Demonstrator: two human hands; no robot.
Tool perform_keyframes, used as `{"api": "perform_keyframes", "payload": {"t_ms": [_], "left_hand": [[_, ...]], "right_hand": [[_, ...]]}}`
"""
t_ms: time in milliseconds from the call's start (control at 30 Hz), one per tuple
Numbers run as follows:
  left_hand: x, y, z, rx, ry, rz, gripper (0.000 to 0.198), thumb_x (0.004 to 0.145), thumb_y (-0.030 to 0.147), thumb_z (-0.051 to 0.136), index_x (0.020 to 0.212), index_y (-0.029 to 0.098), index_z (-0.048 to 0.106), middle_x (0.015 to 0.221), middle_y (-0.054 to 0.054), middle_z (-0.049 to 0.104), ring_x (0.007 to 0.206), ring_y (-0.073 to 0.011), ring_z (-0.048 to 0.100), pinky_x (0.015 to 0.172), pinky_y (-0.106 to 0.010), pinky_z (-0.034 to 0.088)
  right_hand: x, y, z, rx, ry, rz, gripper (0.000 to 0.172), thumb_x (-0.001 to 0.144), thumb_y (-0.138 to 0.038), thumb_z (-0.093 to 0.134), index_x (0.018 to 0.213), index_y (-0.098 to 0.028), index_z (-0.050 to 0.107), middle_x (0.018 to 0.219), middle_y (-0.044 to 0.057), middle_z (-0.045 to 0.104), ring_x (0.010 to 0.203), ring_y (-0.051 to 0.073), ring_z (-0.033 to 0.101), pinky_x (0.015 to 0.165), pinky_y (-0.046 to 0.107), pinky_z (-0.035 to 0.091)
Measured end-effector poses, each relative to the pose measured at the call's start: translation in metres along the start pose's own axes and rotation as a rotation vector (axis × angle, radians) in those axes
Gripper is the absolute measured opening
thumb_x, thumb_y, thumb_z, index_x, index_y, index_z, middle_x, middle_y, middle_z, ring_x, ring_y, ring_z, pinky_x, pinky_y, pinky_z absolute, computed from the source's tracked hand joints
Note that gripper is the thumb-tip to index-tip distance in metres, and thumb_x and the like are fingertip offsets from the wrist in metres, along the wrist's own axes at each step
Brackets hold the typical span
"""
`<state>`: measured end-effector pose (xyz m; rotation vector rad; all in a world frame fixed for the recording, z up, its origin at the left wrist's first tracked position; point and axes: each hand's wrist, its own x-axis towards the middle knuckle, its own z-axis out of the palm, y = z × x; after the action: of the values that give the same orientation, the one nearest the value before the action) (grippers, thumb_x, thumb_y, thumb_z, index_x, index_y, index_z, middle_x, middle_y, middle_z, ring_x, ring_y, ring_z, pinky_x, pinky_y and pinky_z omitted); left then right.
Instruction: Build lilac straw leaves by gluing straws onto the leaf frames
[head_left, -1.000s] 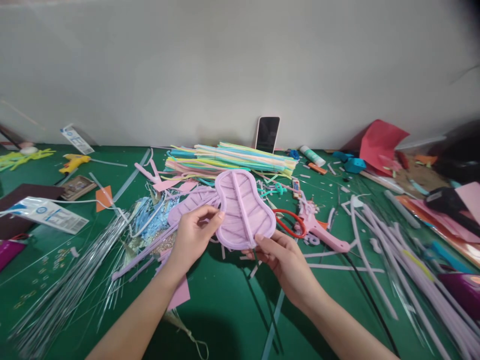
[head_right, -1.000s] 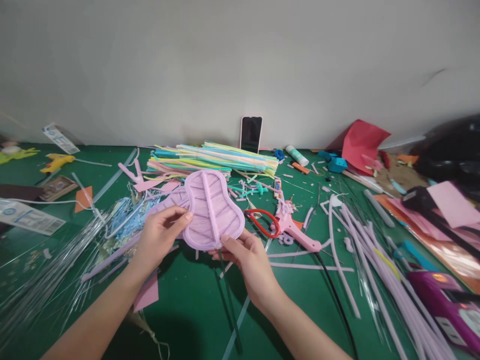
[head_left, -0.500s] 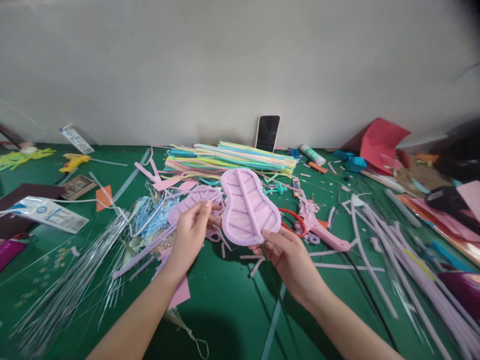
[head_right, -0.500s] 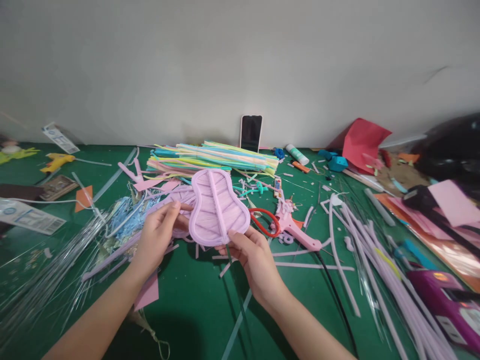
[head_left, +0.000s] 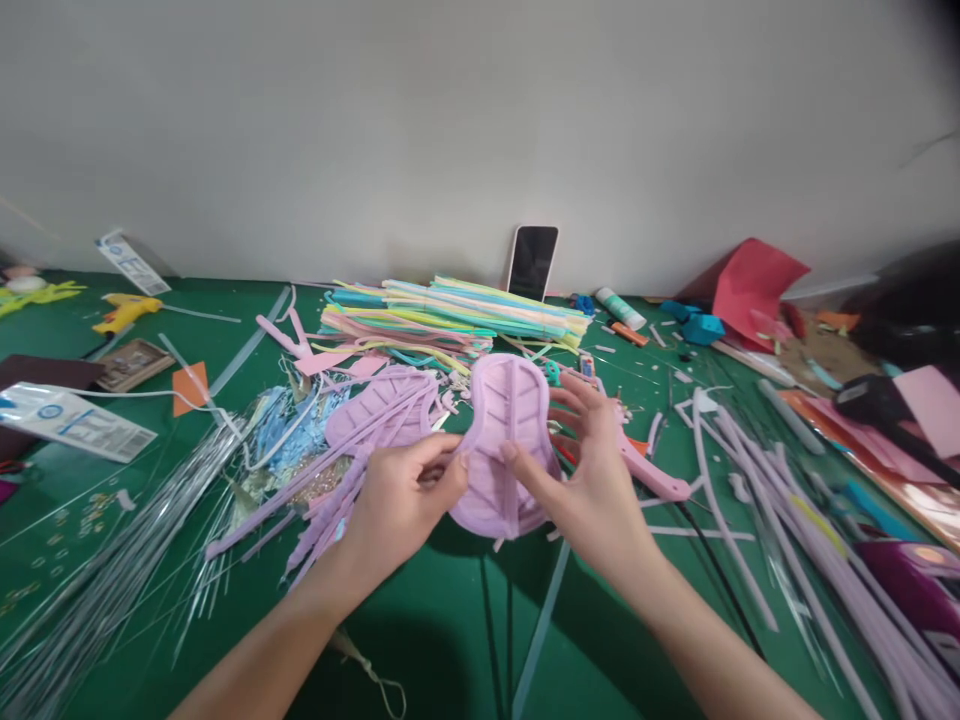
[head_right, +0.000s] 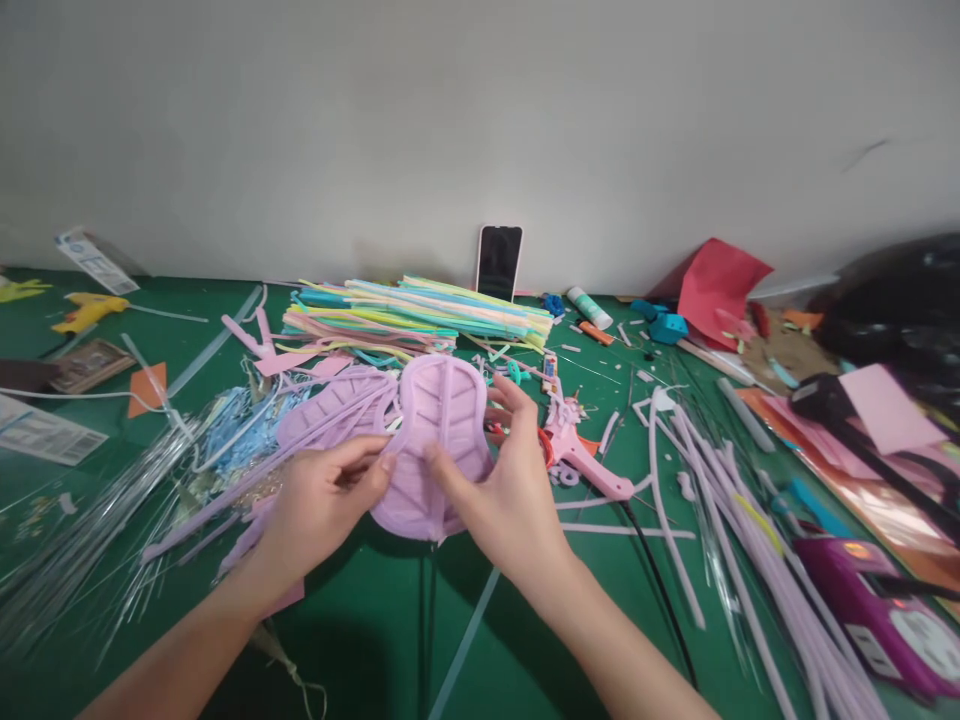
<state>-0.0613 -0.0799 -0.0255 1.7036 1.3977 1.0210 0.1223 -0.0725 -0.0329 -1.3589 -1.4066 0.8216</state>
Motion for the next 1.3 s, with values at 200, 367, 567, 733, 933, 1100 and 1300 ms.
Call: {"api": "perform_keyframes", "payload": {"t_ms": [200,367,567,733,933,1100,1300], "left_hand": [[-0.003,0.003,0.003,0.103,-0.045,0.095,0.026,0.089,0.030,0.053,0.087,0.014,0.073,0.052,0.003,0.051,0.046,-0.0105,0.042,0.044,-0.022,0.033],[-0.002,0.001,0.005,0.085,-0.044,0.074,0.023,0.088,0.028,0.052,0.079,0.016,0.070,0.053,0.003,0.050,0.047,-0.0103,0.041,0.045,-0.021,0.032],[0.000,0.003,0.009,-0.061,-0.055,-0.061,0.022,0.085,0.028,0.053,0.078,0.016,0.069,0.060,0.001,0.057,0.053,-0.0118,0.047,0.048,-0.021,0.036],[0.005,0.004,0.007,-0.277,-0.115,-0.271,0.034,0.089,0.036,0.046,0.103,0.017,0.069,0.062,0.001,0.054,0.055,-0.0132,0.047,0.049,-0.023,0.037],[0.004,-0.001,0.007,-0.291,-0.192,-0.296,0.032,0.084,0.033,0.058,0.113,0.020,0.063,0.058,0.006,0.046,0.052,-0.0102,0.039,0.047,-0.021,0.029],[0.004,-0.010,0.013,-0.249,-0.175,-0.266,0.021,0.084,0.036,0.061,0.094,0.018,0.062,0.059,0.006,0.048,0.054,-0.0095,0.040,0.050,-0.021,0.029],[0.007,-0.008,0.012,-0.243,-0.168,-0.208,0.016,0.084,0.034,0.060,0.083,0.018,0.060,0.066,0.003,0.054,0.061,-0.0111,0.046,0.055,-0.022,0.033]], "right_hand": [[0.007,-0.003,0.005,-0.093,-0.051,0.012,0.088,0.069,-0.046,0.077,0.140,-0.023,0.031,0.142,0.015,0.042,0.130,0.031,0.043,0.107,0.050,0.038],[0.004,0.000,0.010,-0.177,0.018,-0.088,0.081,0.071,-0.045,0.075,0.137,-0.021,0.033,0.142,0.016,0.040,0.134,0.029,0.039,0.113,0.049,0.030],[0.003,0.000,0.011,-0.228,0.038,-0.113,0.076,0.074,-0.042,0.072,0.136,-0.019,0.033,0.142,0.016,0.040,0.137,0.028,0.036,0.115,0.050,0.028],[0.007,0.006,0.008,-0.203,0.046,-0.047,0.076,0.072,-0.043,0.073,0.134,-0.020,0.034,0.142,0.015,0.041,0.137,0.028,0.037,0.115,0.050,0.029],[0.008,0.012,0.005,-0.116,0.010,0.026,0.069,0.077,-0.039,0.066,0.134,-0.019,0.034,0.142,0.016,0.041,0.133,0.028,0.043,0.111,0.051,0.036],[0.004,0.012,0.007,-0.074,-0.032,0.018,0.058,0.082,-0.034,0.060,0.133,-0.021,0.036,0.141,0.015,0.042,0.135,0.027,0.040,0.113,0.050,0.034],[0.002,0.012,0.009,-0.070,-0.010,0.000,0.059,0.080,-0.031,0.062,0.132,-0.021,0.037,0.139,0.013,0.044,0.132,0.026,0.042,0.114,0.051,0.032]]}}
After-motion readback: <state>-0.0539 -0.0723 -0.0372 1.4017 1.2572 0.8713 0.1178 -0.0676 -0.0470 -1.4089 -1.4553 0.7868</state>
